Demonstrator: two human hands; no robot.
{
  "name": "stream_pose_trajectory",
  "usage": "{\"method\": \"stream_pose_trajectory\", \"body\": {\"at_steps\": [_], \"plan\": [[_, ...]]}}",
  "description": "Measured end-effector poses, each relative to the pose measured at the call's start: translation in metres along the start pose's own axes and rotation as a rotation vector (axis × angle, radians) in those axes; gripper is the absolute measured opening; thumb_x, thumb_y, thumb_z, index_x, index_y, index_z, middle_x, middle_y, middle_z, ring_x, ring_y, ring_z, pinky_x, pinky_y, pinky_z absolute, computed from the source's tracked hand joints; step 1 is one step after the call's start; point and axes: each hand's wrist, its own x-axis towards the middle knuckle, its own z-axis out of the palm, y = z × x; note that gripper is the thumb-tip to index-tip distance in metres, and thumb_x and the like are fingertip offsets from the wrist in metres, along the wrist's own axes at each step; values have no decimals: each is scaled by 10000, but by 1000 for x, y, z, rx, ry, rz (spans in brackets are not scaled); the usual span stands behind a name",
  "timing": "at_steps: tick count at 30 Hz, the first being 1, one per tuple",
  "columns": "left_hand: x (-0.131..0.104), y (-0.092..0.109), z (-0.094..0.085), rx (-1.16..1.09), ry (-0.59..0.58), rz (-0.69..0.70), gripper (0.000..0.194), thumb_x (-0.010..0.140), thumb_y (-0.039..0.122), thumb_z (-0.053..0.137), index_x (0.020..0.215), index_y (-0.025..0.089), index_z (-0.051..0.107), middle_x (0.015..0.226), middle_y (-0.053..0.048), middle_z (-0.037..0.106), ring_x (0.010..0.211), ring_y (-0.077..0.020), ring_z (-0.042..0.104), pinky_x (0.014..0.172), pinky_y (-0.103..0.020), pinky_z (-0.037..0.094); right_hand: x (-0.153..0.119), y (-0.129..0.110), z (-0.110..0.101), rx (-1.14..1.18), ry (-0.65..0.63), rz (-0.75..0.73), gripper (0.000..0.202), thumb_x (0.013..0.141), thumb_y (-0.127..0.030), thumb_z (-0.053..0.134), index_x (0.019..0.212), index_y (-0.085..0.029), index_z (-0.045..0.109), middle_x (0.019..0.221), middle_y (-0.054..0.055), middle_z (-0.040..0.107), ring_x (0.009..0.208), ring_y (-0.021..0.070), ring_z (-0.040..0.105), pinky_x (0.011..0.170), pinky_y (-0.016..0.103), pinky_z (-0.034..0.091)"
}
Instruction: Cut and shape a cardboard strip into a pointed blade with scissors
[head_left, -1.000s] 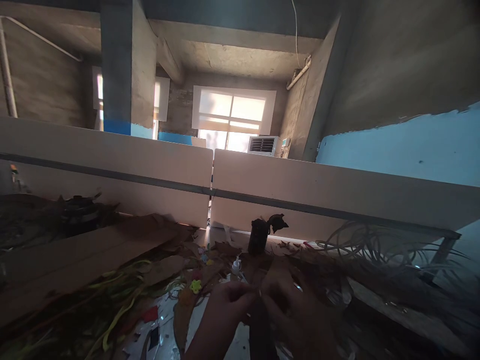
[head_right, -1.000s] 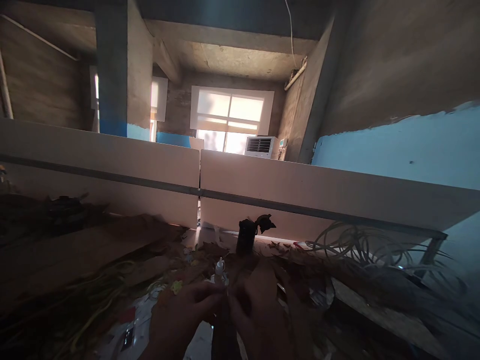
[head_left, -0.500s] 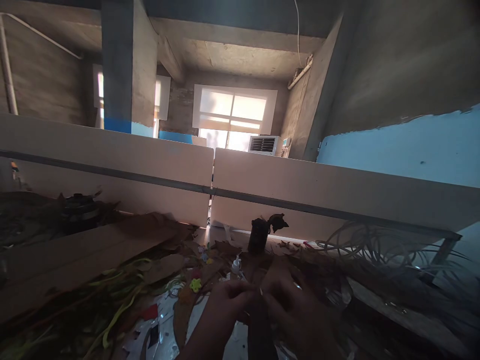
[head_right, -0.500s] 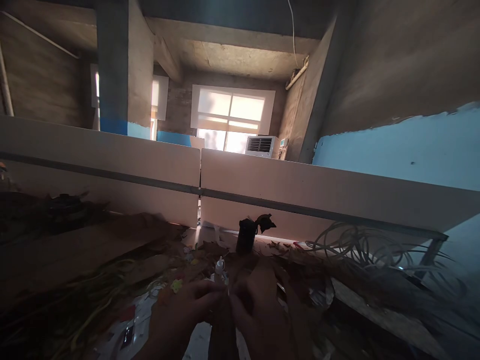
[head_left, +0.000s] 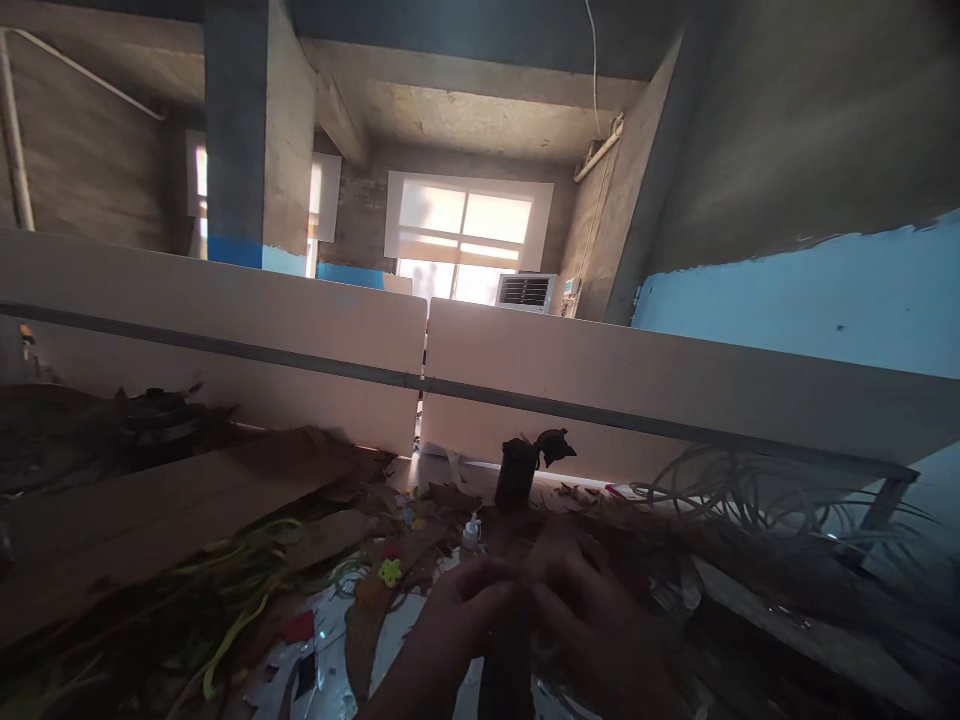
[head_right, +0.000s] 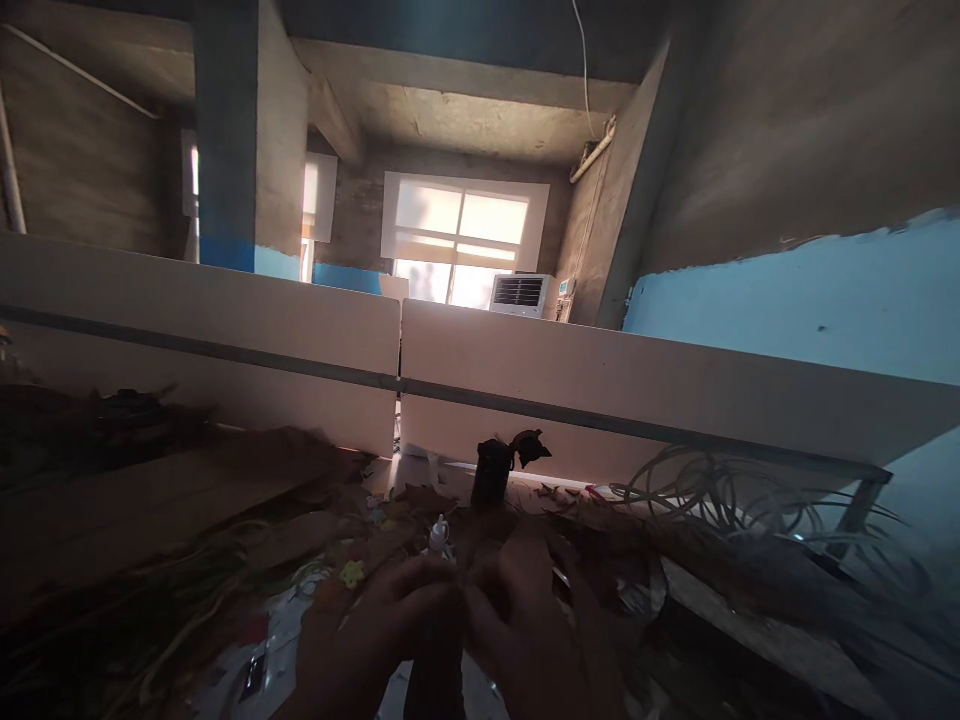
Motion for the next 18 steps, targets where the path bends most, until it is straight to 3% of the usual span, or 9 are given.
{"method": "stream_pose_trajectory", "body": {"at_steps": [5, 9, 18], "plan": [[2, -4, 1, -42, 18, 60, 128, 716, 256, 651, 779, 162, 711, 722, -32, 700, 706, -196, 637, 644, -270, 472, -1, 1, -1, 130, -64, 14, 230, 730, -420, 629, 598, -236, 594, 793, 32, 667, 754, 231, 626, 619, 286, 469], [5, -6, 1, -65, 35, 12, 106, 697, 233, 637, 722, 157, 705, 637, -29, 680, 622, -184, 613, 587, -265, 455, -3, 0, -5, 260, -165, 57, 205, 744, -427, 632, 654, -244, 624, 657, 18, 631, 640, 219, 603, 554, 295, 453], [-3, 13, 11, -245, 74, -41, 115, 549, 254, 693, 591, 147, 692, 556, -4, 623, 561, -141, 548, 544, -232, 424, 1, 7, -11, 385, -190, 154, 204, 779, -408, 653, 658, -249, 612, 609, 16, 630, 589, 219, 614, 523, 304, 433]]}}
